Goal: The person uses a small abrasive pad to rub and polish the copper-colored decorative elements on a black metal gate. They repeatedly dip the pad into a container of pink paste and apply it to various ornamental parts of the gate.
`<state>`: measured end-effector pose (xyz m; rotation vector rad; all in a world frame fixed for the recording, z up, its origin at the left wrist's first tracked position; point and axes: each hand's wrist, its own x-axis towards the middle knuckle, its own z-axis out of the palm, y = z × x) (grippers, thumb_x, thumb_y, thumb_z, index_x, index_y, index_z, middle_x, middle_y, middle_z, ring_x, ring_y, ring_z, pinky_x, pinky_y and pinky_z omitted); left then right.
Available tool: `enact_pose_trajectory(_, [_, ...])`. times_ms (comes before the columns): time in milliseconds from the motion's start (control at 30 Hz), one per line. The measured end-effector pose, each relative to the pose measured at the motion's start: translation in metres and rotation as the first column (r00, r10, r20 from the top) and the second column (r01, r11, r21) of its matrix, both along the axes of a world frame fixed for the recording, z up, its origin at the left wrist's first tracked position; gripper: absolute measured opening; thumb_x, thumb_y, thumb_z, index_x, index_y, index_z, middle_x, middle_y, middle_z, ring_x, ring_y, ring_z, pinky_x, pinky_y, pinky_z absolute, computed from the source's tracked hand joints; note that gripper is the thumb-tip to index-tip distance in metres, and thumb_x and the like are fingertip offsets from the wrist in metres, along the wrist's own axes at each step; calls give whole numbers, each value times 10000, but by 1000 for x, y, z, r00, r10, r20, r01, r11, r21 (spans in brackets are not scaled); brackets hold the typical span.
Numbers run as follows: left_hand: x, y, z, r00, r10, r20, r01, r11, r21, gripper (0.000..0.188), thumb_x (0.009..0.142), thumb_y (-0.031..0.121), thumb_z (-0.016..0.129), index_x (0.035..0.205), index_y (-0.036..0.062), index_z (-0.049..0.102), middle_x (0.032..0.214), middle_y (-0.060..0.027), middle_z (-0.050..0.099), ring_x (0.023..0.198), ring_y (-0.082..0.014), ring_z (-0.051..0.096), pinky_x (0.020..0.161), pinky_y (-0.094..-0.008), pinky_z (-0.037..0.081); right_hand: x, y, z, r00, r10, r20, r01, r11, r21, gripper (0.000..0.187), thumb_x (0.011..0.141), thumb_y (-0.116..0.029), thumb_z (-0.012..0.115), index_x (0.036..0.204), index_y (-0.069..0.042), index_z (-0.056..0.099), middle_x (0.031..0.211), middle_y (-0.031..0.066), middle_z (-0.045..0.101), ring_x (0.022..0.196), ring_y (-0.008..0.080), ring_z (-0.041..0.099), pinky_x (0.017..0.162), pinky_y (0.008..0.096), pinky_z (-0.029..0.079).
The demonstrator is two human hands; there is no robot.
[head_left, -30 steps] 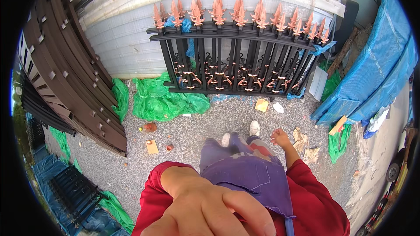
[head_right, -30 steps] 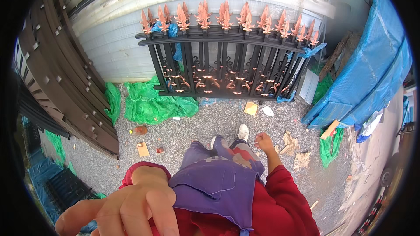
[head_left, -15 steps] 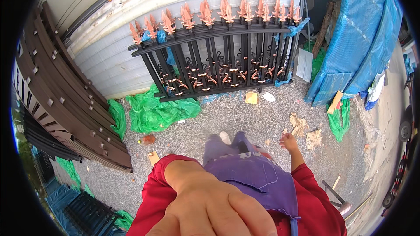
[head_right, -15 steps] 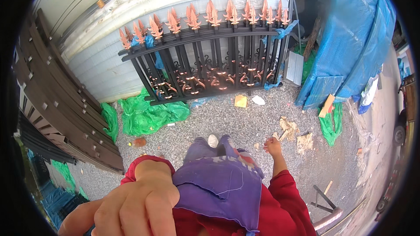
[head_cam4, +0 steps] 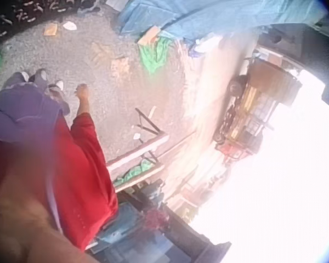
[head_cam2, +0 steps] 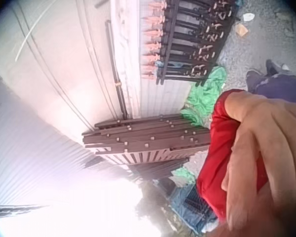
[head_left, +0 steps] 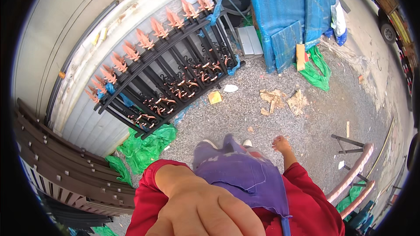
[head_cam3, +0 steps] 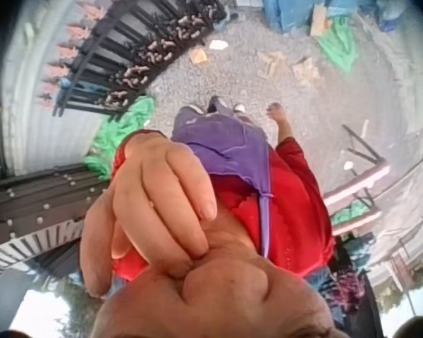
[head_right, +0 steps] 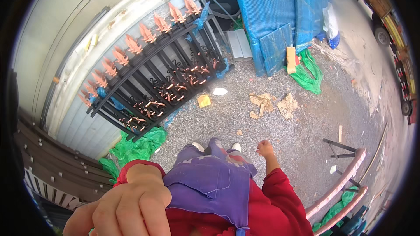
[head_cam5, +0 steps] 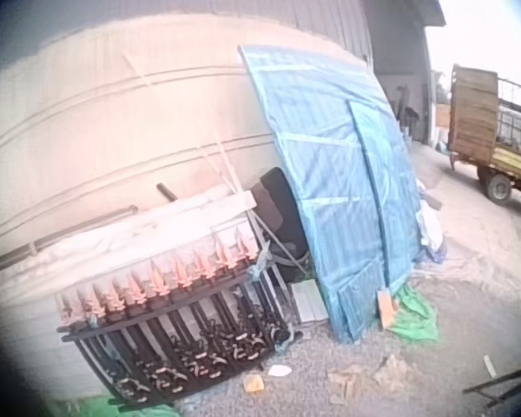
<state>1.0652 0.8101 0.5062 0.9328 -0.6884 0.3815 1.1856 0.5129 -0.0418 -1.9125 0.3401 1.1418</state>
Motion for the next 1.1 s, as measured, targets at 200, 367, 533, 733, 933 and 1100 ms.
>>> enact_pose_trajectory(200, [89,-123,-20,935,-354,-4,341,905,-254,335,964,311,472,1284,217,503,892,-106,637,803,-247,587,800,-404,431,11,-87,14,978,-137,155,151,985,-79,258,867,-221,569,1030,-22,560,853,120,658,681,208,666,556,324,530])
enact_pose_trajectory(367, [105,-196,2,717,-697,-7,640,661,-391,362,962,319,459,1309,220,490,883,-113,635,792,-257,563,794,-418,417,-17,-154,14,849,-290,441,417,880,-225,267,836,-243,584,952,-3,586,843,151,666,697,248,671,627,370,531])
enact_pose_trajectory(533, [142,-236,-8,291,-946,142,894,216,-393,293,965,302,433,1226,219,538,865,-127,646,763,-258,556,791,-401,413,-109,-184,1,731,-538,419,673,670,-314,263,827,-243,566,936,-5,596,809,147,671,712,269,670,658,378,531])
enact_pose_trajectory(733, [170,-245,-9,-53,-958,282,935,-147,-322,320,966,334,453,1255,202,494,878,-154,636,764,-254,562,788,-384,407,-190,-144,26,543,-797,264,827,452,-336,277,833,-266,559,926,-9,602,842,163,670,708,260,672,639,376,534])
enact_pose_trajectory(933, [179,-258,5,-458,-866,201,778,-500,-381,638,941,447,480,1459,157,249,985,-299,605,820,-390,626,767,-460,485,-253,-76,55,213,-968,132,940,166,-297,258,877,-196,522,1017,17,564,888,135,673,686,218,676,559,339,545])
enact_pose_trajectory(1100, [146,-280,-20,-514,-662,546,588,-735,-338,843,905,503,516,1495,114,56,1097,-477,467,1016,-538,550,914,-553,419,-272,-63,36,-5,-986,168,993,-25,-115,268,884,-200,546,1042,16,540,874,141,658,675,214,661,537,342,537])
